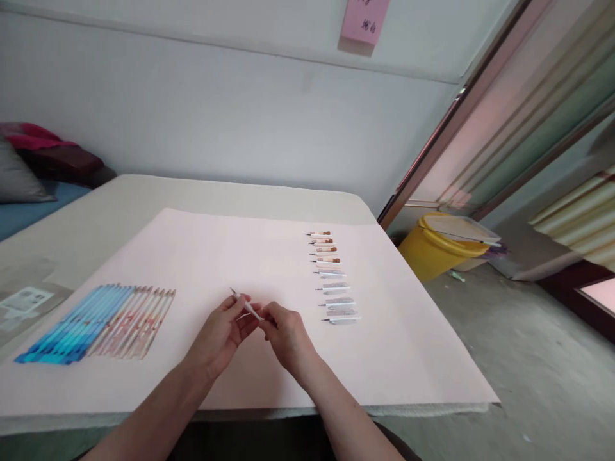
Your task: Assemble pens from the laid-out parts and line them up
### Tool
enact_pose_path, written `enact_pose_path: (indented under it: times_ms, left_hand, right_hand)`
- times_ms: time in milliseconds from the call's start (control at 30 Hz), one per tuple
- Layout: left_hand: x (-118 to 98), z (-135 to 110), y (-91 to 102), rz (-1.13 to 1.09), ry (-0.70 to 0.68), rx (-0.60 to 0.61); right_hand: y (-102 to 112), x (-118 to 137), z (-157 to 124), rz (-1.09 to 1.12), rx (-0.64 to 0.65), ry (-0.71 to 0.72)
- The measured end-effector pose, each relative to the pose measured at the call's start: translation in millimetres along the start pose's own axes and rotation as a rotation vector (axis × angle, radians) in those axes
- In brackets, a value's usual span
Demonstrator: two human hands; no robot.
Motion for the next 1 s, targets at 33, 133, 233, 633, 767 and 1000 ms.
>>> enact_pose_path:
  times_ms: [33, 133, 233, 633, 767, 1000]
  left_hand:
    - [0, 0, -0.3, 0.000, 0.001, -0.003]
    - [1, -1, -1.4, -0.005, 0.002, -0.004]
    - [1, 0, -1.8, -0.021, 0.005, -0.003]
    - [-57, 11, 38.6, -0.239, -0.120, -0.170]
    - [-47, 12, 34.2, -0.267, -0.045, -0.173]
    - [-40, 13, 33.5, -0.279, -0.024, -0.196]
  right_hand:
    - [0, 0, 0, 0.000, -0.003, 0.001]
    - [-2, -1, 0, 0.002, -0.008, 0.015]
    - [-3, -2, -1, 0.015, -0.006, 0.025]
    - [53, -25, 12, -0.687, -0.007, -0.035]
    - [20, -30, 15, -0.878, 0.223, -0.033]
    - [12, -39, 17, -0.712, 0.258, -0.146]
Point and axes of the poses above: each hand's wrist, its own z-axis towards the middle knuckle, its own y-axis out of the back of the hand, x = y × z, the point moved 4 cm from there along z, towards the middle knuckle, and after that the axes turned 13 degrees about y, right-handed, at the moved point
